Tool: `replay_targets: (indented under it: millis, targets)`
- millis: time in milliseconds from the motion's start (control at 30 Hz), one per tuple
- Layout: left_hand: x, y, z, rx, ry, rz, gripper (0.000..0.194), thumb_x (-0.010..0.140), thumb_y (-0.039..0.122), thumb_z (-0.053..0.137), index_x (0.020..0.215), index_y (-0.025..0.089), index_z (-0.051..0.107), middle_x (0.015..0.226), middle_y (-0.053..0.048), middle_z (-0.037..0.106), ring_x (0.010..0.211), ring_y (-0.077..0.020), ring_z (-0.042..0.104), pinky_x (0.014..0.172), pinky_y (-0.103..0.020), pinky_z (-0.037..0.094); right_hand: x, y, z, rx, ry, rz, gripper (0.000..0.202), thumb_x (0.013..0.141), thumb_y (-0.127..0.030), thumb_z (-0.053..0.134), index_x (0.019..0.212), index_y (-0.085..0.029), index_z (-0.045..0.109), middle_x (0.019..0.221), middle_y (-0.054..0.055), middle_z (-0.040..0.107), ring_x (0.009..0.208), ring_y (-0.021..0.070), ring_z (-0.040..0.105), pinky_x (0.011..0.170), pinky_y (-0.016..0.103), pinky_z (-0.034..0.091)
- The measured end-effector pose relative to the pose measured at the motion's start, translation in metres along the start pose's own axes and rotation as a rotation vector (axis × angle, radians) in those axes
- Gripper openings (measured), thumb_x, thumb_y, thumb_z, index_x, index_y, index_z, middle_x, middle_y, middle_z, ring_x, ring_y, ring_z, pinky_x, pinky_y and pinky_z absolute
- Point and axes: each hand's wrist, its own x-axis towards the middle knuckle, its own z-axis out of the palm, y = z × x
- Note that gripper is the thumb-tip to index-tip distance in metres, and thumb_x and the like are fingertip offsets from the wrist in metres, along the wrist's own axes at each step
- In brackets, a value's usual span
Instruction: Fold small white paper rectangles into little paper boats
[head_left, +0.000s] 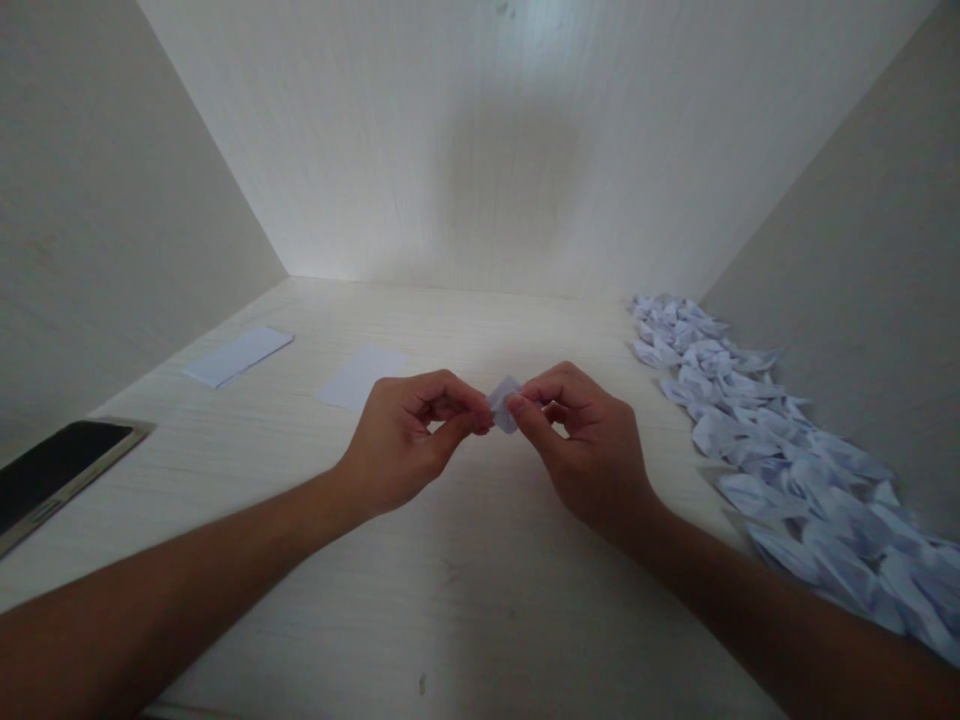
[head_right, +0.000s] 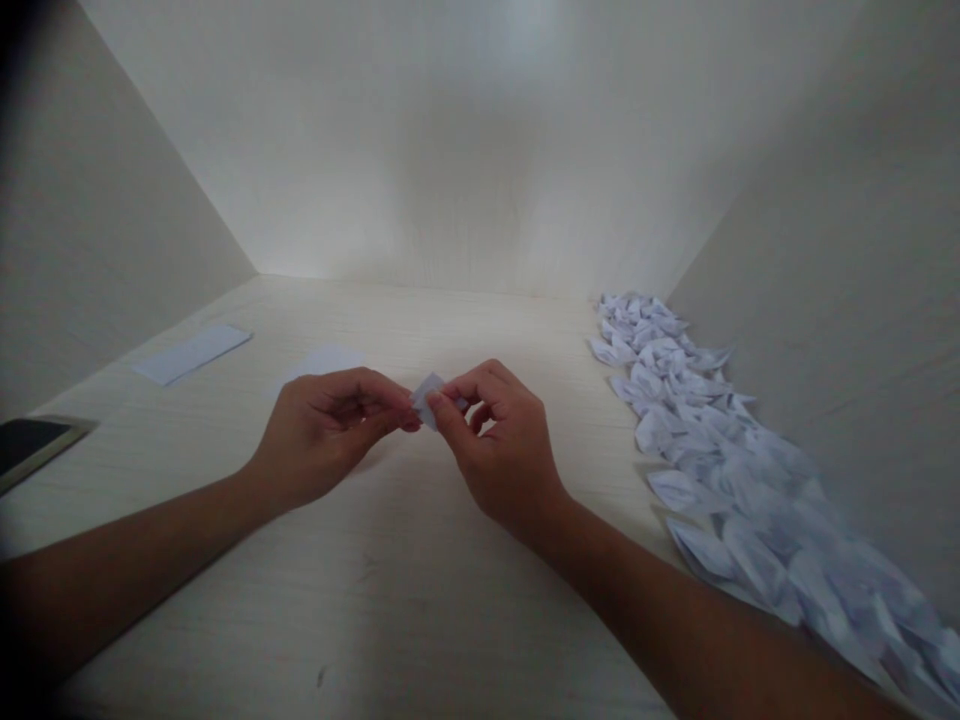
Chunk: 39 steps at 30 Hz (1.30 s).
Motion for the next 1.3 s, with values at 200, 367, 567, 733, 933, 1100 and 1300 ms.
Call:
replay_targets:
  millis: [200,367,567,733,933,1100,1300]
  targets:
    - [-0.0021,-0.0001,0.0015,0.025,0.038,-0.022,0.014,0.073,0.02,0.085,0.083,0.016,0.075,0.071,-0.001,0.078,0.064,-0.0125,0.072,0.06,-0.018,0.057,-0.0007,-0.0002,0.0012,-0.019,0.032,0.023,0.013,0.086,-0.024,0.073,0.076,-0.018,0.068,0.072,0.0,0.067,0.062,0.0108,0.059,0.055,0.024,0.046]
    - [-0.001,0.0017,0.003,-0.079,0.045,-0.105,0.006,0.077,0.017,0.08,0.078,0.017,0.074,0.071,-0.001,0.078,0.066,-0.0137,0.075,0.062,-0.02,0.058,-0.0022,-0.0012,0.002,-0.007,0.066,0.03,0.012,0.084,-0.024,0.076,0.077,-0.018,0.069,0.072,-0.001,0.07,0.06,0.0102,0.06,0.055,0.023,0.046]
    - [0.0,0.0018,0.0047,-0.182,0.045,-0.131,0.008,0.078,0.016,0.079,0.078,0.016,0.07,0.069,0.0,0.076,0.065,-0.0123,0.073,0.063,-0.019,0.06,-0.0024,0.0014,0.0032,0.037,0.096,0.062,0.012,0.081,-0.023,0.08,0.077,-0.019,0.069,0.07,-0.002,0.07,0.06,0.0102,0.061,0.055,0.023,0.049]
    - [0.0002,-0.0016,0.0042,-0.258,0.007,-0.147,0.022,0.078,0.019,0.081,0.094,0.017,0.066,0.069,0.003,0.072,0.063,-0.0131,0.073,0.061,-0.022,0.061,-0.0028,0.0048,0.0042,0.091,0.136,0.069,0.018,0.076,-0.024,0.084,0.084,-0.021,0.069,0.075,-0.003,0.071,0.063,0.0109,0.064,0.06,0.024,0.053]
    - [-0.002,-0.0028,0.0068,-0.285,-0.02,-0.171,0.023,0.079,0.025,0.082,0.096,0.015,0.07,0.083,-0.003,0.076,0.073,-0.0161,0.073,0.065,-0.029,0.066,-0.0021,0.0024,0.0028,0.103,0.08,0.066,0.015,0.077,-0.023,0.083,0.08,-0.019,0.069,0.071,-0.002,0.072,0.062,0.0111,0.066,0.058,0.023,0.051]
    - [0.0035,-0.005,0.0017,-0.347,-0.024,-0.241,0.023,0.074,0.021,0.084,0.091,0.015,0.068,0.069,0.002,0.07,0.062,-0.0134,0.069,0.059,-0.027,0.065,0.0003,0.0046,0.0023,0.163,-0.003,0.087,0.015,0.08,-0.024,0.08,0.079,-0.019,0.066,0.07,-0.001,0.07,0.062,0.0127,0.065,0.057,0.026,0.05]
    - [0.0065,-0.0014,-0.003,-0.324,-0.035,-0.221,0.027,0.071,0.017,0.083,0.072,0.017,0.056,0.063,0.004,0.067,0.058,-0.0134,0.069,0.059,-0.025,0.061,0.0059,0.0007,-0.0016,0.244,-0.089,0.171,0.02,0.08,-0.025,0.079,0.077,-0.019,0.06,0.066,-0.001,0.067,0.059,0.0137,0.066,0.056,0.026,0.052]
